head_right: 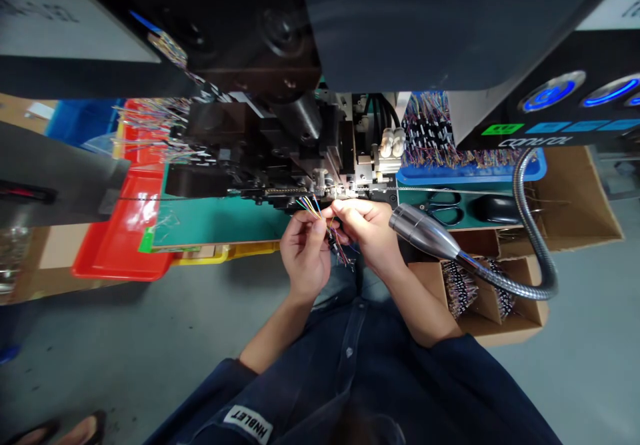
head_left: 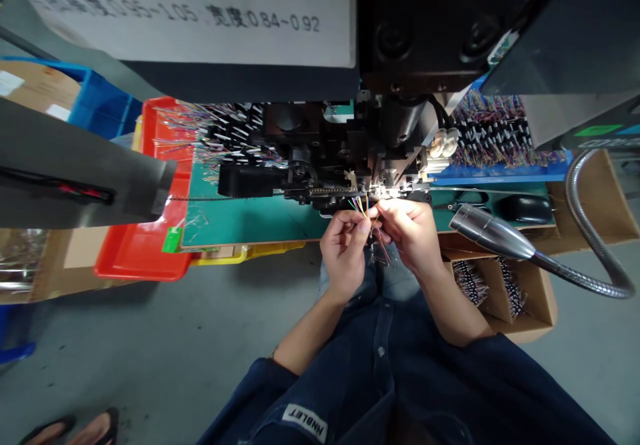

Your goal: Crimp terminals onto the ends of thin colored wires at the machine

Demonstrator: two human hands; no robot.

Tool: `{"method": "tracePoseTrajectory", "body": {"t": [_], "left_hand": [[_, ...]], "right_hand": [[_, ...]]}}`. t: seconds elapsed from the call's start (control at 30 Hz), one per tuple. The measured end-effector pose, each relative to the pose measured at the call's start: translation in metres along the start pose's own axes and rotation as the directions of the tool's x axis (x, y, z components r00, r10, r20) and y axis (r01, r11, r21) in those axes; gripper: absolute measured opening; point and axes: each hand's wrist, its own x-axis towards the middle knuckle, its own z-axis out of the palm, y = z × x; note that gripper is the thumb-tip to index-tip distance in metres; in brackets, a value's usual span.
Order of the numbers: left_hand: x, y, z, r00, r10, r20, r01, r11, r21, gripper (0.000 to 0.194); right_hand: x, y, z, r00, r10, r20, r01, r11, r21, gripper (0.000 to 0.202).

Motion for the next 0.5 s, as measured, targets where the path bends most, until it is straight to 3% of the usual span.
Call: {"method": "tracePoseTrajectory", "body": {"t": [0.4, 0.5], "left_hand": [[0.0028, -0.0034, -0.0008, 0.993, 0.116, -0.024, -0.117, 0.992, -0.045, 0.027], [0.0029, -0.0053, -0.0031, 0.995, 0.1, -0.005, -0.1, 0.994, -0.045, 0.026]], "right_hand": [[-0.0009, -0.0025, 0.0024, 0.999, -0.028, -0.022, 0.026, 0.996, -0.08, 0.047], [-0.0031, -0.0058, 0.0015, 0.998, -0.05, -0.026, 0.047, 0.992, -0.119, 0.045]]}}
